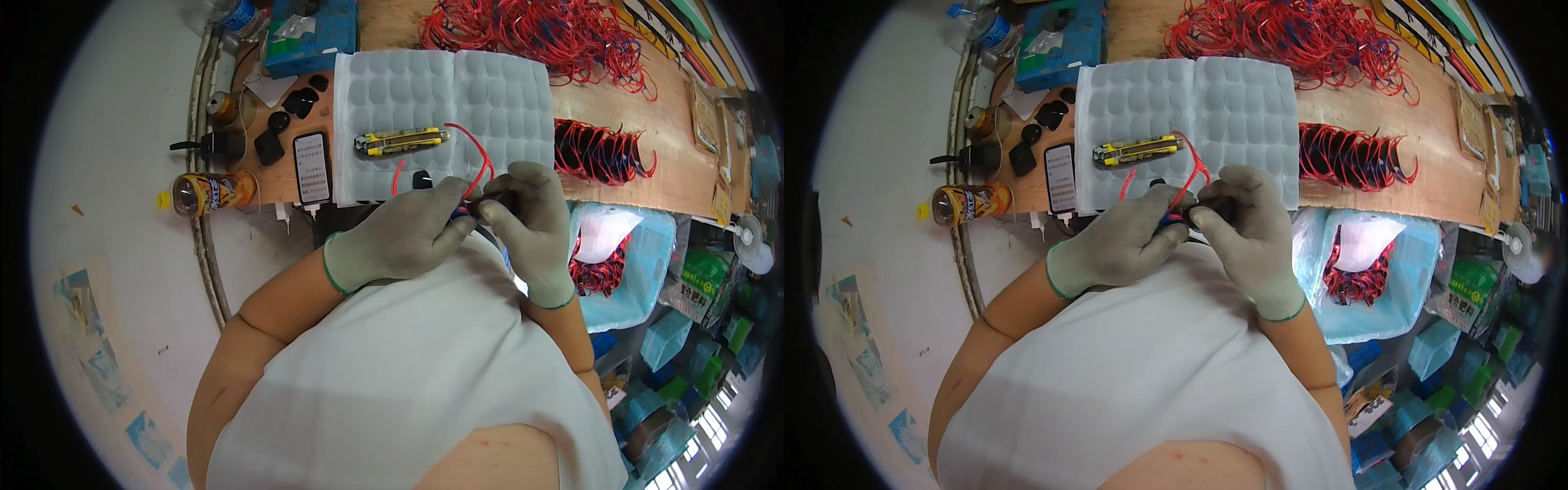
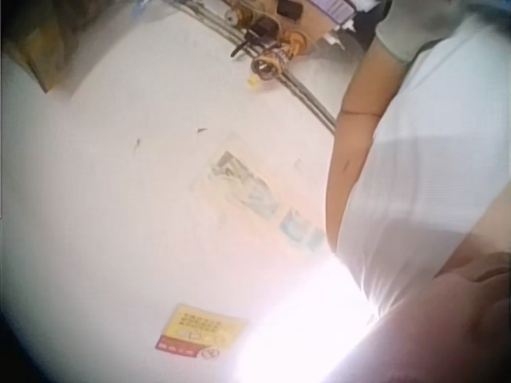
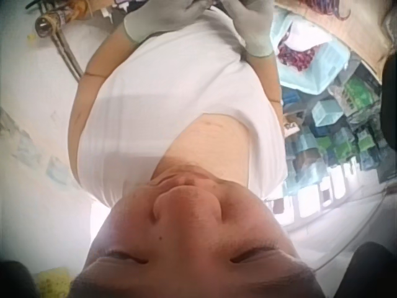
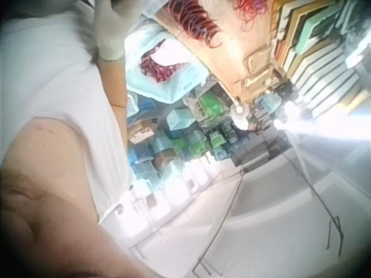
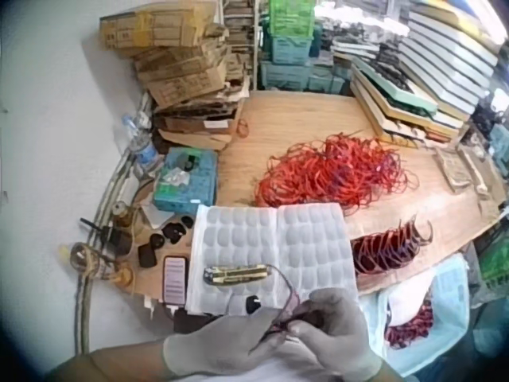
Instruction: The person repeatedly picks black oval components from a foam tray and attaches red wires to them by hand. They place each wired unit into a blue bin and continue the cycle. A smartphone and utility knife are visible on the table but not used.
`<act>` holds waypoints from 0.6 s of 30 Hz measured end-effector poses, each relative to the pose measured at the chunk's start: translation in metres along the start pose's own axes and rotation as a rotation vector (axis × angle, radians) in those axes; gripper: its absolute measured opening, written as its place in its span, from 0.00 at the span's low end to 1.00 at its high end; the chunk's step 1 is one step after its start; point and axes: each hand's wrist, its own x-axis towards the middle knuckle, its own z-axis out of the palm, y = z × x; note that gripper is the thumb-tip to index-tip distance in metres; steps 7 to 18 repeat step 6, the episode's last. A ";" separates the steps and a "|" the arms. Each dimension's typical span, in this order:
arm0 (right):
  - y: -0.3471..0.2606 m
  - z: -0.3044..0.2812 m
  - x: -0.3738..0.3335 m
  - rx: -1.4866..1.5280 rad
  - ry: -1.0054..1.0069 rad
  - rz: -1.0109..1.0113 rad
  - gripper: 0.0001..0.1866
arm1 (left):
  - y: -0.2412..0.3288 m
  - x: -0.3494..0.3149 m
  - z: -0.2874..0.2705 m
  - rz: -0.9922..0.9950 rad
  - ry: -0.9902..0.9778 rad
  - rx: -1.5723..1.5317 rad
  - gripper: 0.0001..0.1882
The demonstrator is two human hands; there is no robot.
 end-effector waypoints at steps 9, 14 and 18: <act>-0.012 -0.036 0.012 0.011 -0.124 -0.099 0.25 | 0.019 0.025 0.018 -0.020 0.067 0.008 0.15; -0.012 -0.036 0.012 0.011 -0.124 -0.099 0.25 | 0.019 0.025 0.018 -0.020 0.067 0.008 0.15; -0.012 -0.036 0.012 0.011 -0.124 -0.099 0.25 | 0.019 0.025 0.018 -0.020 0.067 0.008 0.15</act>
